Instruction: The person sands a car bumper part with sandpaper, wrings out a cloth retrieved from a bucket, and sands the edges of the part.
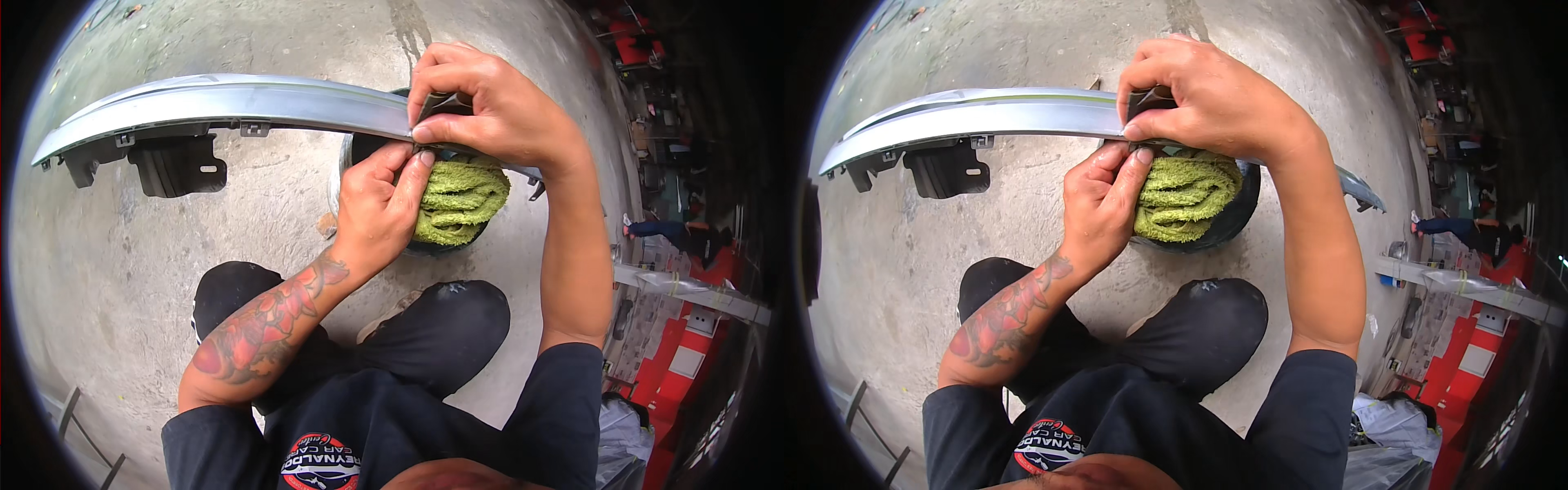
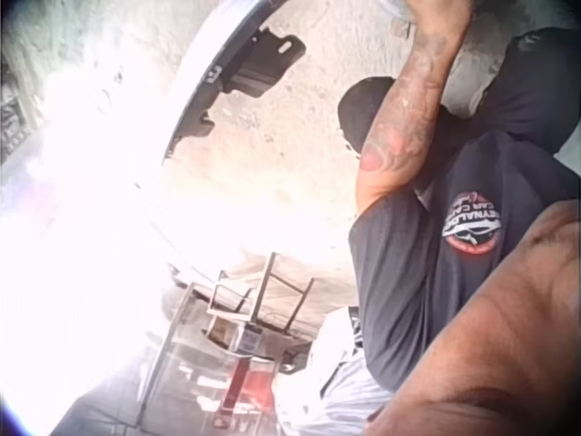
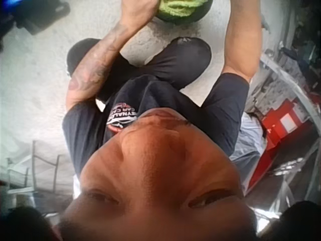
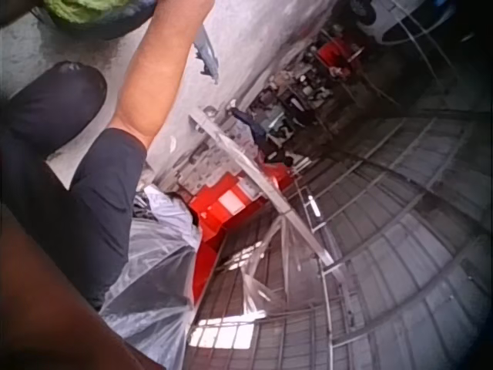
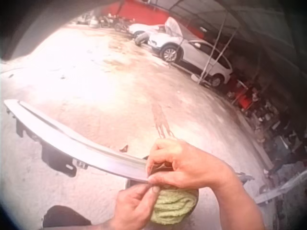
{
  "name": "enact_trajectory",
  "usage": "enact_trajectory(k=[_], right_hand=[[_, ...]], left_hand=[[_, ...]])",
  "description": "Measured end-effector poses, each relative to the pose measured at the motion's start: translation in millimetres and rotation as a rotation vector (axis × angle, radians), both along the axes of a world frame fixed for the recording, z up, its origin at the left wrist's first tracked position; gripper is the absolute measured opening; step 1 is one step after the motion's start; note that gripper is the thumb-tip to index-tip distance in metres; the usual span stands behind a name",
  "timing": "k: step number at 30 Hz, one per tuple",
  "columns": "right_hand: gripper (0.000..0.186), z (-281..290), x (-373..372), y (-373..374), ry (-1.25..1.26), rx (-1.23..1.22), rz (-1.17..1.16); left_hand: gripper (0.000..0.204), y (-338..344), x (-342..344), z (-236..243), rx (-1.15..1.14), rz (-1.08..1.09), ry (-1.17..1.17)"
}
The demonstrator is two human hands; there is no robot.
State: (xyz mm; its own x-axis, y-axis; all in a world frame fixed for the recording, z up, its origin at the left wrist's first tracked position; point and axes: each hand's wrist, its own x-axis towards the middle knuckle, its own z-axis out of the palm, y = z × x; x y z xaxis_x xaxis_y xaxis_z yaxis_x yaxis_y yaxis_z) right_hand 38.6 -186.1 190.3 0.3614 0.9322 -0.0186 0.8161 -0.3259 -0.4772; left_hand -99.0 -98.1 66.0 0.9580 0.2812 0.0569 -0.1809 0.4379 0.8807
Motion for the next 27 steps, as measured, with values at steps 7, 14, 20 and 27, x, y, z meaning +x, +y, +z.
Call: enact_trajectory(k=[7,14,20,27], right_hand=[[0.019,-6,1,2,-0.027,0.062,0.015],[0.021,-13,-1,17,0.083,0.103,-0.019],[0.021,-5,8,-6,0.188,-0.001,-0.030],[0.026,-6,6,1,0.217,0.014,-0.058]], left_hand=[[0.015,6,0,-3,0.034,-0.048,0.025],[0.014,1,3,-10,0.034,0.046,-0.035],[0.015,-1,1,-4,0.051,0.039,-0.028],[0.017,5,1,-6,0.006,-0.019,-0.015]])
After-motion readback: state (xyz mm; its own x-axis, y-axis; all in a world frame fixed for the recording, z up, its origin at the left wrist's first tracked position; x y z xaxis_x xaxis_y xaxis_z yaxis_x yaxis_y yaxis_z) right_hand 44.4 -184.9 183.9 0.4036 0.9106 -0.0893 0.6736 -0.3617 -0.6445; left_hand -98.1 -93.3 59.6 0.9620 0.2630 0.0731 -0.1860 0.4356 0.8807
